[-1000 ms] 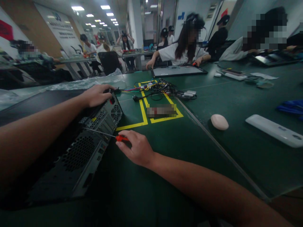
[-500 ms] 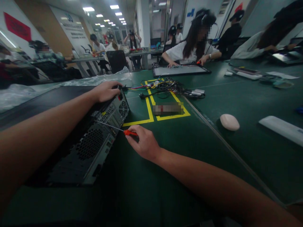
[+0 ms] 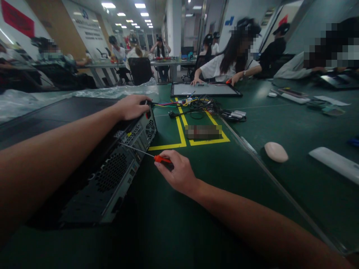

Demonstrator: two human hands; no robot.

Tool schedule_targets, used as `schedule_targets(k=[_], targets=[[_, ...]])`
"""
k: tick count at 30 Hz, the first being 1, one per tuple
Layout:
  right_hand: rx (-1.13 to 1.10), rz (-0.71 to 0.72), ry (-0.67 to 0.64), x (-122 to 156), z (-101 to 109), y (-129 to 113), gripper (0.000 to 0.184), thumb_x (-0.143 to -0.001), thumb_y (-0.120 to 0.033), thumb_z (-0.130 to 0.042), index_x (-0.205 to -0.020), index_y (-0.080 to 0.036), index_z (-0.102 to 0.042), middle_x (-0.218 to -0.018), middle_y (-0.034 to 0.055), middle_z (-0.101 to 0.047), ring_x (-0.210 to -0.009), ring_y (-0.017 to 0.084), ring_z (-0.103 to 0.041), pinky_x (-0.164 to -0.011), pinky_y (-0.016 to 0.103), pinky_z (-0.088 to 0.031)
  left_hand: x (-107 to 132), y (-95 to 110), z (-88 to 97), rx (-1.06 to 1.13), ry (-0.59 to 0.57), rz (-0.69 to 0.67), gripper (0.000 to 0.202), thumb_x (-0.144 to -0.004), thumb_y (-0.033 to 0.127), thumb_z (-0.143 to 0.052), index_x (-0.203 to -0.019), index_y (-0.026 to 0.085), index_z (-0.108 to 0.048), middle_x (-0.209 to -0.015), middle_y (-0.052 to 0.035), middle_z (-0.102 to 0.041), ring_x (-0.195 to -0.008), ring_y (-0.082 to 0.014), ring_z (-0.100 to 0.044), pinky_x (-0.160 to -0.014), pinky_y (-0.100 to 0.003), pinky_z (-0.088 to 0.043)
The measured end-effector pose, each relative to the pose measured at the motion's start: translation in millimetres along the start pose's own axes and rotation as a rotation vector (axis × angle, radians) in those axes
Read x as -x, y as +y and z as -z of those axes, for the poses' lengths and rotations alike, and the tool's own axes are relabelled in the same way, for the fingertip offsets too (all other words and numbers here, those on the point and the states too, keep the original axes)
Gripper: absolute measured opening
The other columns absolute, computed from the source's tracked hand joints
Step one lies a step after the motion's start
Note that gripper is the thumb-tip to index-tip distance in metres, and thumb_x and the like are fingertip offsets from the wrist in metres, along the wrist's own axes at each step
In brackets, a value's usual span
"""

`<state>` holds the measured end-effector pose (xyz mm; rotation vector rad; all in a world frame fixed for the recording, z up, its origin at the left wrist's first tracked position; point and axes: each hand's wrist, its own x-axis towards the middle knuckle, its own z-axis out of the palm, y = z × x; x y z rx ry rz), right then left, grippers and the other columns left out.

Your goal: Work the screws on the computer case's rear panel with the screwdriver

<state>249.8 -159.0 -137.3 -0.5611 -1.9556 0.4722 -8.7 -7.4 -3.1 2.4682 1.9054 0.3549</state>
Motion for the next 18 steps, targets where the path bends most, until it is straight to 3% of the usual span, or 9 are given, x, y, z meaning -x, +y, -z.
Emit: schedule_targets(k=[11,18], targets=[[0.060,0.031,0.007,-3.1,5.1,-1.7,0.019,-0.106,-0.034,-0.063,-0.115,-0.018,-0.067,-0.102,0.0072,-0.076,-0.089,0.018,-0.070,-0.080,0.033,-0.059,0.2,2.8,-1.8,-0.035,0.001,0.029,0.068,-0.085,0.049,-0.047,-0.145,0.023,-0.067,-0.139,-0.0115,-0.070,-0.128,-0.0370,-0.063,-0.110,-0.047,-0.047],[0.081,-0.026,-0.041,-7.1,5.8,-5.7,0.028,-0.110,-0.039,-0.054,-0.111,-0.017,-0.071,-0.095,0.0069,-0.074,-0.084,0.018,-0.068,-0.076,0.032,-0.056,0.7,5.1,-1.9,-0.048,0.007,0.054,0.066,-0.086,0.050,-0.046,-0.143,0.025,-0.068,-0.137,-0.0110,-0.071,-0.127,-0.0367,-0.064,-0.106,-0.046,-0.049]])
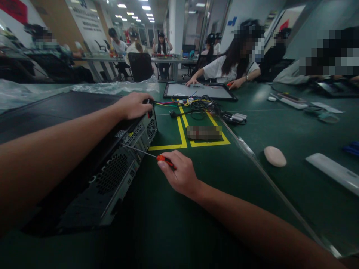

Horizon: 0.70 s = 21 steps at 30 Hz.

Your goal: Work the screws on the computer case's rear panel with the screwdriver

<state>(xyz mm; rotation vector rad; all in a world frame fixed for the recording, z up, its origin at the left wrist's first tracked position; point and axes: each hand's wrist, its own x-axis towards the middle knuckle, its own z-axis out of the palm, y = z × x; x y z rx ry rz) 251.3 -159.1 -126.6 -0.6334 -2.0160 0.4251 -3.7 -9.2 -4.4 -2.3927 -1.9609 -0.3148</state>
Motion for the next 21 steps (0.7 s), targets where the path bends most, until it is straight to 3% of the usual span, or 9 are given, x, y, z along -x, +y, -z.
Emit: schedule_targets(k=[6,15,21], targets=[[-0.040,-0.013,0.079,4.4,-4.8,-0.5,0.028,-0.100,-0.039,-0.069,-0.119,-0.020,-0.064,-0.101,0.0055,-0.076,-0.082,0.016,-0.072,-0.074,0.029,-0.059,-0.7,-1.8,0.8,0.005,-0.021,-0.024,0.068,-0.087,0.053,-0.044,-0.146,0.028,-0.065,-0.140,-0.0101,-0.068,-0.132,-0.0357,-0.061,-0.111,-0.048,-0.045],[-0.027,0.036,0.049,5.9,-5.5,6.0,0.020,-0.106,-0.038,-0.062,-0.114,-0.020,-0.063,-0.101,0.0059,-0.076,-0.087,0.017,-0.074,-0.079,0.030,-0.061,-7.6,-1.3,5.7,-0.096,-0.107,-0.162,0.072,-0.092,0.049,-0.034,-0.143,0.007,-0.062,-0.148,-0.0192,-0.063,-0.140,-0.0367,-0.052,-0.123,-0.050,-0.032],[-0.038,0.022,0.001,5.0,-3.9,7.3,0.021,-0.106,-0.039,-0.062,-0.114,-0.020,-0.063,-0.103,0.0069,-0.075,-0.088,0.017,-0.073,-0.079,0.031,-0.061,-6.8,-1.8,2.4,-0.041,-0.051,-0.129,0.070,-0.089,0.048,-0.037,-0.139,0.007,-0.065,-0.143,-0.0190,-0.065,-0.135,-0.0344,-0.056,-0.120,-0.046,-0.038]])
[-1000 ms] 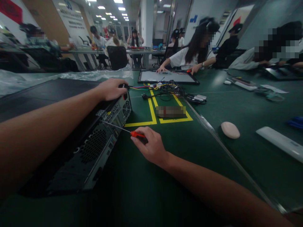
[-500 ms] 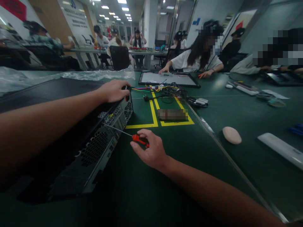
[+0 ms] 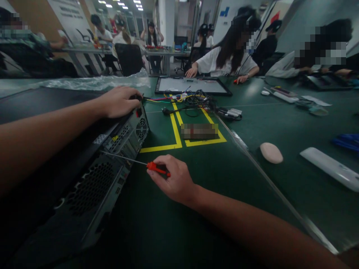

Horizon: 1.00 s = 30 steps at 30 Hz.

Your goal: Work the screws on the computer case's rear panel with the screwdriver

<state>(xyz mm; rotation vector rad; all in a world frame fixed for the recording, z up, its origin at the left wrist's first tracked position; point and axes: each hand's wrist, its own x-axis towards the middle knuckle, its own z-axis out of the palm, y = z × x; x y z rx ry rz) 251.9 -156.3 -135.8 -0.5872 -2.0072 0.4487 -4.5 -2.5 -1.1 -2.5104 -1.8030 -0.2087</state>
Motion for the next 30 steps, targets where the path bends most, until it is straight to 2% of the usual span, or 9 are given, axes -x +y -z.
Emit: schedule_targets(k=[3,9,12,17,23,30], targets=[[-0.013,0.005,0.015,-0.5,0.1,-1.6,0.017,-0.105,-0.034,-0.064,-0.114,-0.020,-0.062,-0.102,0.0060,-0.075,-0.088,0.016,-0.072,-0.078,0.030,-0.060,0.5,-0.3,-0.4,-0.004,0.015,-0.006,0.069,-0.089,0.047,-0.038,-0.137,0.006,-0.067,-0.139,-0.0201,-0.068,-0.132,-0.0354,-0.059,-0.116,-0.047,-0.042],[-0.012,0.003,0.013,-0.6,1.8,-5.0,0.012,-0.104,-0.027,-0.064,-0.113,-0.019,-0.061,-0.101,0.0055,-0.074,-0.086,0.016,-0.071,-0.075,0.030,-0.058,2.8,2.6,2.0,-0.007,0.029,0.019,0.064,-0.091,0.045,-0.042,-0.138,0.011,-0.068,-0.136,-0.0154,-0.070,-0.125,-0.0319,-0.062,-0.113,-0.044,-0.045],[-0.009,-0.016,0.004,-0.6,2.5,-5.4,0.013,-0.104,-0.030,-0.063,-0.113,-0.020,-0.061,-0.101,0.0054,-0.074,-0.085,0.016,-0.071,-0.076,0.030,-0.059,4.1,4.2,2.8,-0.015,0.014,0.030,0.063,-0.091,0.043,-0.043,-0.139,0.010,-0.068,-0.138,-0.0162,-0.070,-0.126,-0.0338,-0.061,-0.112,-0.046,-0.045],[-0.014,0.005,0.011,-0.6,2.3,-5.1,0.016,-0.105,-0.034,-0.063,-0.113,-0.020,-0.062,-0.104,0.0062,-0.075,-0.090,0.017,-0.073,-0.079,0.031,-0.059,4.0,2.2,2.4,-0.016,0.005,0.035,0.063,-0.093,0.047,-0.042,-0.140,0.015,-0.068,-0.138,-0.0141,-0.070,-0.124,-0.0332,-0.062,-0.111,-0.045,-0.046],[0.005,0.057,0.036,-1.8,4.2,-5.5,0.017,-0.105,-0.032,-0.064,-0.113,-0.018,-0.063,-0.104,0.0075,-0.076,-0.092,0.017,-0.073,-0.081,0.030,-0.059,4.4,2.5,2.4,-0.001,0.010,0.021,0.067,-0.092,0.047,-0.041,-0.141,0.010,-0.068,-0.138,-0.0182,-0.069,-0.124,-0.0347,-0.062,-0.111,-0.047,-0.046],[0.048,0.047,0.043,-3.8,6.5,-8.7,0.022,-0.107,-0.038,-0.061,-0.113,-0.018,-0.067,-0.101,0.0070,-0.076,-0.088,0.017,-0.072,-0.080,0.031,-0.059,5.0,3.2,1.5,-0.012,0.017,0.034,0.064,-0.093,0.046,-0.041,-0.141,0.013,-0.067,-0.139,-0.0158,-0.070,-0.125,-0.0338,-0.061,-0.112,-0.048,-0.045]])
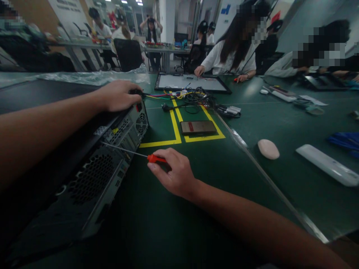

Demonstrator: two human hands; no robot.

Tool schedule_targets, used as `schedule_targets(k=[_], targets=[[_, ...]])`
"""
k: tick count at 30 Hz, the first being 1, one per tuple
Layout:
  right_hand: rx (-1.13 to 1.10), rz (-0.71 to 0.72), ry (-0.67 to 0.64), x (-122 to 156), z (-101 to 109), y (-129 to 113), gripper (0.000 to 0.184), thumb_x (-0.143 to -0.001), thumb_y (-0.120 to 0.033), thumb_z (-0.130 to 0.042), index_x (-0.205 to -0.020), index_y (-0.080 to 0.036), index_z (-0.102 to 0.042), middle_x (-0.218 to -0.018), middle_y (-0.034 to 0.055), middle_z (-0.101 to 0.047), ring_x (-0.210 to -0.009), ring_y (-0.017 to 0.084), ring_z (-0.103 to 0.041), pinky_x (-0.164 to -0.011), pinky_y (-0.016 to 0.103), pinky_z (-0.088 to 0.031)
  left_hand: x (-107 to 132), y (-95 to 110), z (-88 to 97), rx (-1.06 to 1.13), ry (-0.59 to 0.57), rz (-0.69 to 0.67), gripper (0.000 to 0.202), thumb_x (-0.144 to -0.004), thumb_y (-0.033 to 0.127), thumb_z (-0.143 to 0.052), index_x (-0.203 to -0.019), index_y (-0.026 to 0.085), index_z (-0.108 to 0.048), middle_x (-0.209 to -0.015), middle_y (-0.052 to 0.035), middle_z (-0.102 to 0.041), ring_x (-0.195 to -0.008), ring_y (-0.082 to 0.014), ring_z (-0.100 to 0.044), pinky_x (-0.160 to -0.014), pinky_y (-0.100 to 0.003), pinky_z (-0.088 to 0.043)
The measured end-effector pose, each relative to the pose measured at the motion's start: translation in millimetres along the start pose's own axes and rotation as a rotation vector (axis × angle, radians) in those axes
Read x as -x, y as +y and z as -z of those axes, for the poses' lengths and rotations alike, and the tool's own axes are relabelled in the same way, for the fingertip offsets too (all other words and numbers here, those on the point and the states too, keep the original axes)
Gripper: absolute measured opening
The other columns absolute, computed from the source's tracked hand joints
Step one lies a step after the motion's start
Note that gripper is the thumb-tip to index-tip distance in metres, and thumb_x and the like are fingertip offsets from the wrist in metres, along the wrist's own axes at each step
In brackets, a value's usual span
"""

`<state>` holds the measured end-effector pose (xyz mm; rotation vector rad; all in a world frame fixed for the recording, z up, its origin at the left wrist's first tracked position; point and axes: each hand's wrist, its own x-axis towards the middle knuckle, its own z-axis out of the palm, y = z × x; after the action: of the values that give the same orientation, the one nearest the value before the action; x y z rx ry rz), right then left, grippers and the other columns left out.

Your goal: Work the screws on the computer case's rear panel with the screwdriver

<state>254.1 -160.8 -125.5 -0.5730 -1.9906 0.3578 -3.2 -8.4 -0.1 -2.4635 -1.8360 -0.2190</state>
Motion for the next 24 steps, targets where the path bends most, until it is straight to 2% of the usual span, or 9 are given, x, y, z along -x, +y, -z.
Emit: schedule_targets(k=[7,10,13,17,21,24], targets=[[-0.033,-0.064,-0.058,-2.2,0.4,-4.2,0.030,-0.111,-0.039,-0.050,-0.111,-0.017,-0.069,-0.098,0.0080,-0.076,-0.085,0.017,-0.071,-0.077,0.031,-0.058,-1.4,-1.6,0.9,0.014,-0.009,-0.022,0.068,-0.090,0.050,-0.042,-0.141,0.012,-0.068,-0.138,-0.0180,-0.070,-0.125,-0.0387,-0.061,-0.110,-0.052,-0.046],[-0.060,-0.094,-0.045,0.8,-1.8,-3.6,0.028,-0.107,-0.043,-0.058,-0.119,-0.019,-0.066,-0.102,0.0068,-0.076,-0.084,0.016,-0.071,-0.076,0.030,-0.059,-1.0,-1.2,1.3,0.009,-0.006,-0.024,0.069,-0.091,0.049,-0.041,-0.141,0.010,-0.068,-0.137,-0.0187,-0.069,-0.125,-0.0377,-0.062,-0.110,-0.050,-0.046],[-0.062,-0.090,-0.035,3.1,-3.4,-2.2,0.026,-0.103,-0.043,-0.064,-0.118,-0.021,-0.063,-0.104,0.0053,-0.076,-0.084,0.016,-0.072,-0.076,0.029,-0.059,-0.5,-0.8,1.5,0.009,-0.011,-0.017,0.066,-0.091,0.047,-0.041,-0.140,0.012,-0.068,-0.136,-0.0164,-0.070,-0.122,-0.0344,-0.063,-0.110,-0.048,-0.046],[-0.040,-0.056,-0.047,2.5,-3.1,-1.1,0.018,-0.106,-0.037,-0.061,-0.113,-0.021,-0.062,-0.102,0.0046,-0.075,-0.084,0.015,-0.071,-0.076,0.029,-0.059,-0.4,-0.5,1.3,-0.011,-0.019,0.005,0.065,-0.091,0.048,-0.041,-0.141,0.014,-0.067,-0.140,-0.0152,-0.068,-0.127,-0.0344,-0.061,-0.113,-0.047,-0.045],[-0.039,-0.045,-0.048,1.6,-2.6,-1.2,0.018,-0.106,-0.037,-0.061,-0.113,-0.021,-0.063,-0.101,0.0050,-0.074,-0.085,0.016,-0.071,-0.077,0.030,-0.059,0.0,0.6,1.3,-0.001,-0.020,-0.005,0.067,-0.091,0.047,-0.040,-0.142,0.011,-0.066,-0.142,-0.0179,-0.067,-0.128,-0.0353,-0.061,-0.113,-0.048,-0.045],[-0.040,-0.070,-0.063,1.8,-2.7,-1.0,0.019,-0.106,-0.038,-0.061,-0.113,-0.021,-0.063,-0.101,0.0049,-0.074,-0.085,0.016,-0.071,-0.078,0.030,-0.059,0.2,0.7,1.9,-0.003,-0.023,0.005,0.066,-0.091,0.046,-0.040,-0.141,0.013,-0.067,-0.140,-0.0162,-0.069,-0.128,-0.0354,-0.060,-0.112,-0.048,-0.045]])
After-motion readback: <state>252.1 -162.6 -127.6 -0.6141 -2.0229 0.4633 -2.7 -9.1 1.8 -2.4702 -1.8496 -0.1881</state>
